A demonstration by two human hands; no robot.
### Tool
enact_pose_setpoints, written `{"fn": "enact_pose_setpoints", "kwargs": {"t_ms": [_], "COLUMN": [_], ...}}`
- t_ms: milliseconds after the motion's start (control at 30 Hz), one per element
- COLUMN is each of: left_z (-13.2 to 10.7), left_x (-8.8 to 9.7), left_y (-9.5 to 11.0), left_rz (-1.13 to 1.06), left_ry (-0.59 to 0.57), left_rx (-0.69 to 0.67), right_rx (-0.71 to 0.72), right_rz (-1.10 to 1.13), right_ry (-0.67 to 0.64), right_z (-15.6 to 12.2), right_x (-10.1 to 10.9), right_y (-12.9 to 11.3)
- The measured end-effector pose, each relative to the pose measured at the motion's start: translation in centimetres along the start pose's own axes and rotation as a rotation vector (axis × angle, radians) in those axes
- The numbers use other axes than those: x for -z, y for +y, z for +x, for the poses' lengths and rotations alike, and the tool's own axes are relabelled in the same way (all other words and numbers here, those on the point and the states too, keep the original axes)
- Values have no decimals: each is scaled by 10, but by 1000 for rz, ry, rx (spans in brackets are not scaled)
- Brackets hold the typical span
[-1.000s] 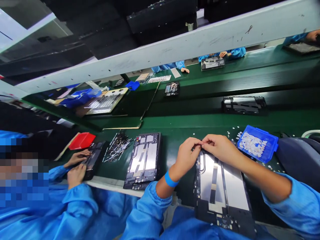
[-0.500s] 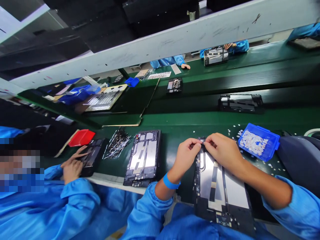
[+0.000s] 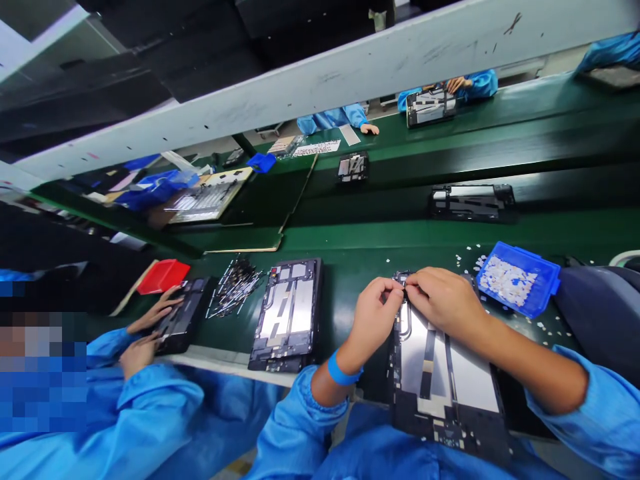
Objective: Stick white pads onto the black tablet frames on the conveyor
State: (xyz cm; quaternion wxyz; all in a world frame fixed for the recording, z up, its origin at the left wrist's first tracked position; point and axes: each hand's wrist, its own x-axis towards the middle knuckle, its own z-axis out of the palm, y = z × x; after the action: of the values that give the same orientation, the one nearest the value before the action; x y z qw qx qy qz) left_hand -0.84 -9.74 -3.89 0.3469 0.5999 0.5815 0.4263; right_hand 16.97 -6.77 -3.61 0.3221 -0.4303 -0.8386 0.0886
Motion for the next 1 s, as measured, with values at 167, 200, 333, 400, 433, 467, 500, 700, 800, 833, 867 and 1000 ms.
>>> {"fn": "enact_pose_setpoints", "kwargs": {"t_ms": [167, 200, 333, 400, 433, 467, 500, 700, 800, 833, 867, 1000], "left_z": [-3, -3, -5, -5, -6, -6, -7, -7, -1, 1, 4, 10], "left_x": [-3, -4, -5, -5, -5, -5, -5, -8, -8, -7, -6, -2], "left_y": [-7, -8, -8, -7, -7, -7, -7, -5, -5, -5, -6, -9], "left_rz": [109, 126, 154, 173, 182, 191, 198, 148, 11, -52, -114, -271], "left_ry": [155, 176, 195, 191, 190, 191, 196, 201, 157, 129, 100, 24], "left_rx": [-289, -330, -340, -301, -294, -300, -315, -321, -106, -13, 69, 205], "right_rx": [-28, -14, 23, 18, 14, 8, 1, -99, -183, -235, -296, -561], "right_rz": [0, -11, -44, -42, -39, -37, -36, -89, -164, -211, -273, -575], "right_ry": [-24, -23, -9, -2, 4, 13, 21, 50, 44, 51, 48, -66], "right_z": [-1, -2, -4, -5, -5, -5, -6, 3, 3, -1, -8, -44], "right_x": [-4, -5, -6, -6, -6, -6, -6, -7, 13, 25, 40, 89], "right_y": [-3, -3, -5, -5, -4, -4, -5, -17, -2, 12, 28, 93]}}
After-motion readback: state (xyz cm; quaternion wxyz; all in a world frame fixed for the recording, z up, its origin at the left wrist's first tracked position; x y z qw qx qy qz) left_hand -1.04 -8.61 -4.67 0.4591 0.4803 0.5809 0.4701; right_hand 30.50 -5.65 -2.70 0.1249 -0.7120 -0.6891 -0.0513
